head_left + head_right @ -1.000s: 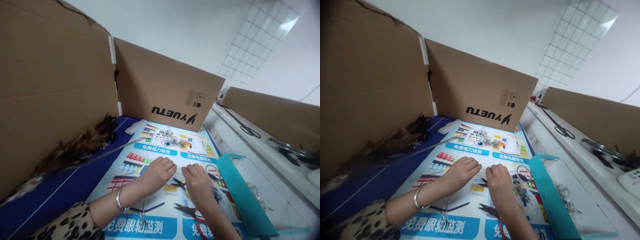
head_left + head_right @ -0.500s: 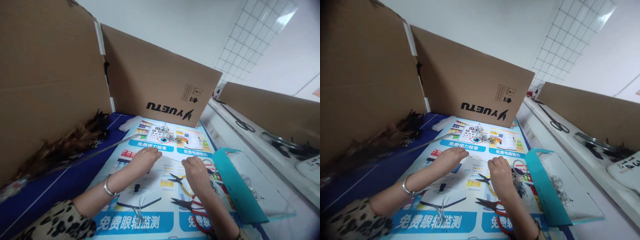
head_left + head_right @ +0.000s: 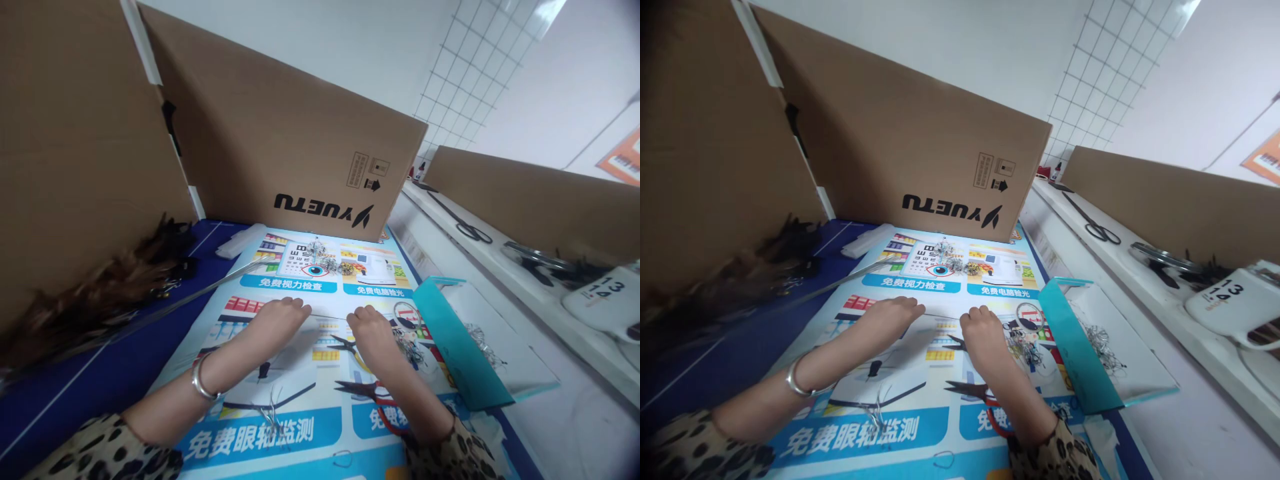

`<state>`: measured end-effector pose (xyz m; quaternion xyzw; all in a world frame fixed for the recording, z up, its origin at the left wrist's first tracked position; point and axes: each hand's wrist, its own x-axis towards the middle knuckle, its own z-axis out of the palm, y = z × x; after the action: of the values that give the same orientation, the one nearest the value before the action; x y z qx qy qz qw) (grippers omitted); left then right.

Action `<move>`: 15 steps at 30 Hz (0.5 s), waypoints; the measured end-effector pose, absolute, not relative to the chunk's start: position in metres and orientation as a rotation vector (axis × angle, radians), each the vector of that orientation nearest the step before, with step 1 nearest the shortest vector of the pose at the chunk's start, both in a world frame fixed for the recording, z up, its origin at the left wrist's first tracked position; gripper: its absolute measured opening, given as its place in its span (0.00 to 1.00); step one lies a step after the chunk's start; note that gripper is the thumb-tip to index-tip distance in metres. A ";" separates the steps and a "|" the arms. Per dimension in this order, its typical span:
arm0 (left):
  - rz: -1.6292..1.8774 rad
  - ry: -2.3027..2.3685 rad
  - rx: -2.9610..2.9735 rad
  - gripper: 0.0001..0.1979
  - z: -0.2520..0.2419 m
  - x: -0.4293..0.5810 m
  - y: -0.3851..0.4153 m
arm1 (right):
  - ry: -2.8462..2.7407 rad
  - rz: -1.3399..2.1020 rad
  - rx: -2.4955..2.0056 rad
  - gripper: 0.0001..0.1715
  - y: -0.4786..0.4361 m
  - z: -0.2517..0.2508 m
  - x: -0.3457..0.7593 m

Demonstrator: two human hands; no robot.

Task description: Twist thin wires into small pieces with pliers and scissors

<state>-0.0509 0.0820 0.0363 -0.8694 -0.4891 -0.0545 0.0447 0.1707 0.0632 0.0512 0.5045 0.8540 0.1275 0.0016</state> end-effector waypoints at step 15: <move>-0.116 -1.580 -2.545 0.12 0.029 -0.044 0.081 | 2.524 0.184 1.740 0.11 0.065 0.040 0.163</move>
<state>-0.0435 0.0813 0.0289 -0.8468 -0.5257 -0.0385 0.0720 0.1626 0.0654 0.0402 0.5662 0.8213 0.0600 0.0350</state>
